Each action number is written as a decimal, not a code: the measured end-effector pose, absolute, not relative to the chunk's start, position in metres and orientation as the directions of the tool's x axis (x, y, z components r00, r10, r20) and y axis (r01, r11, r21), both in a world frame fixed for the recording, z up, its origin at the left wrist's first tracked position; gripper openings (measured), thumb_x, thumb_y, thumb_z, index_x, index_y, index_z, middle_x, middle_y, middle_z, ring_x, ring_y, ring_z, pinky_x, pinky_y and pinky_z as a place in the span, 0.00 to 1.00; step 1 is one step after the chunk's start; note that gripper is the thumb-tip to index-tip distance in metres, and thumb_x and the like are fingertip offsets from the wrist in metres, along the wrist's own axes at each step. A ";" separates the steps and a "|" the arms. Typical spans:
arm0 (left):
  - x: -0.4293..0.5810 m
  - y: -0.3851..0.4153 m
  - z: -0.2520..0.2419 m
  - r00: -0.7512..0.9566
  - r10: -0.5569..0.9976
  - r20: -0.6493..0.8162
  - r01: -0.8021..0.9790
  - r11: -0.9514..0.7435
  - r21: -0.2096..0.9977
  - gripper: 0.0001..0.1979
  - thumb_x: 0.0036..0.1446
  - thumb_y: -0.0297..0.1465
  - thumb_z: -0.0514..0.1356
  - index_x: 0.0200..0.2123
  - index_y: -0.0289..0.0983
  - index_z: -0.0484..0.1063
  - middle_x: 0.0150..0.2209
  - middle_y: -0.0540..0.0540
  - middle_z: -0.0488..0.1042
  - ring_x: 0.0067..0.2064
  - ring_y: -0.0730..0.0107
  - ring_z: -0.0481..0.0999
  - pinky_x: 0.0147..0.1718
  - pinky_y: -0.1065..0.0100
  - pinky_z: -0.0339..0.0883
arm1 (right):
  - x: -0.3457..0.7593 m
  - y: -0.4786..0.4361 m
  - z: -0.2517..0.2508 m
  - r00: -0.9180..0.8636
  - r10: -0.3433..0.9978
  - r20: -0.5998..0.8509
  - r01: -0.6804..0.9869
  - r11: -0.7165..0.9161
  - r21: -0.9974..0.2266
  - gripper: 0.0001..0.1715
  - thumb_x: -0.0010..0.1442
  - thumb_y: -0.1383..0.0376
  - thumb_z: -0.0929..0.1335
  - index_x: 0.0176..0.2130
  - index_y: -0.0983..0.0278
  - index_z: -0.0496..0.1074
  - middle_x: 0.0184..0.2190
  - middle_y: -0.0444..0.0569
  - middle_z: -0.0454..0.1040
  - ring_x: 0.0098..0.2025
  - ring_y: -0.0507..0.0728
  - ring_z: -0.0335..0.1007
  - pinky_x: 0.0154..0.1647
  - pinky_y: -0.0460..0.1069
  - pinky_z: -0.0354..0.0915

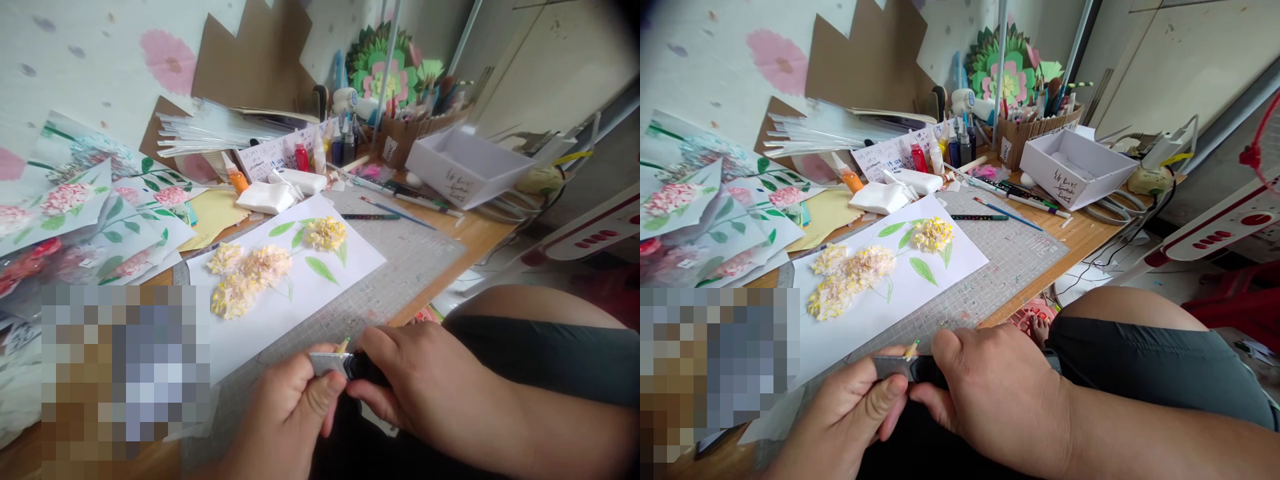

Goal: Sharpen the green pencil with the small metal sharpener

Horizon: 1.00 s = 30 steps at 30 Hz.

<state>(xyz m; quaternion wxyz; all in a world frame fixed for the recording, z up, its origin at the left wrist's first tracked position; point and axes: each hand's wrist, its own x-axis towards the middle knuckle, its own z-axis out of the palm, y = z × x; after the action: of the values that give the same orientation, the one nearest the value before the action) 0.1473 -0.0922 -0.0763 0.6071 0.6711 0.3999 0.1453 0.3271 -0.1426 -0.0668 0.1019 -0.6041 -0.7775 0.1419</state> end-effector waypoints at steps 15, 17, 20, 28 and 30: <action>0.148 -0.100 -0.077 0.598 0.675 -0.433 0.340 0.275 0.899 0.25 0.55 0.54 0.51 0.25 0.37 0.60 0.16 0.57 0.50 0.18 0.80 0.47 0.17 0.73 0.40 | 0.326 -0.145 -0.064 -0.238 0.968 0.080 0.932 0.250 -0.262 0.15 0.61 0.54 0.64 0.32 0.63 0.64 0.25 0.45 0.71 0.23 0.59 0.70 0.21 0.49 0.53; 0.147 -0.100 -0.078 0.587 0.685 -0.432 0.378 0.240 0.894 0.25 0.56 0.53 0.50 0.24 0.37 0.59 0.16 0.56 0.52 0.19 0.79 0.50 0.18 0.73 0.43 | 0.325 -0.146 -0.066 -0.227 0.971 0.069 0.935 0.237 -0.265 0.15 0.61 0.53 0.65 0.32 0.63 0.64 0.25 0.45 0.71 0.23 0.60 0.70 0.22 0.50 0.55; 0.146 -0.100 -0.078 0.585 0.721 -0.371 0.417 0.124 0.900 0.24 0.59 0.50 0.48 0.22 0.37 0.59 0.19 0.54 0.57 0.22 0.78 0.57 0.24 0.73 0.50 | 0.323 -0.148 -0.069 -0.206 0.978 0.022 0.926 0.202 -0.320 0.15 0.61 0.53 0.64 0.33 0.63 0.65 0.25 0.45 0.72 0.24 0.61 0.71 0.23 0.50 0.56; 0.143 -0.095 -0.086 0.612 0.720 -0.327 0.447 0.027 0.894 0.22 0.60 0.49 0.48 0.24 0.38 0.61 0.21 0.53 0.60 0.24 0.76 0.59 0.27 0.72 0.53 | 0.323 -0.149 -0.067 -0.185 0.979 -0.087 0.919 0.141 -0.369 0.15 0.62 0.53 0.63 0.37 0.63 0.66 0.28 0.47 0.74 0.29 0.61 0.72 0.30 0.53 0.60; 0.144 -0.095 -0.085 0.617 0.722 -0.313 0.423 0.031 0.906 0.23 0.60 0.49 0.48 0.21 0.37 0.58 0.20 0.53 0.58 0.24 0.77 0.59 0.25 0.73 0.52 | 0.323 -0.149 -0.067 -0.192 0.978 -0.079 0.924 0.153 -0.352 0.15 0.62 0.53 0.63 0.35 0.63 0.66 0.27 0.47 0.74 0.28 0.61 0.72 0.29 0.52 0.59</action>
<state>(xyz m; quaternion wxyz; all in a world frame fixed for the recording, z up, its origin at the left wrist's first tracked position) 0.1436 -0.0954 -0.0852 0.5837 0.6841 0.4184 0.1279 0.3231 -0.1493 -0.0669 0.0839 -0.6302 -0.7545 0.1629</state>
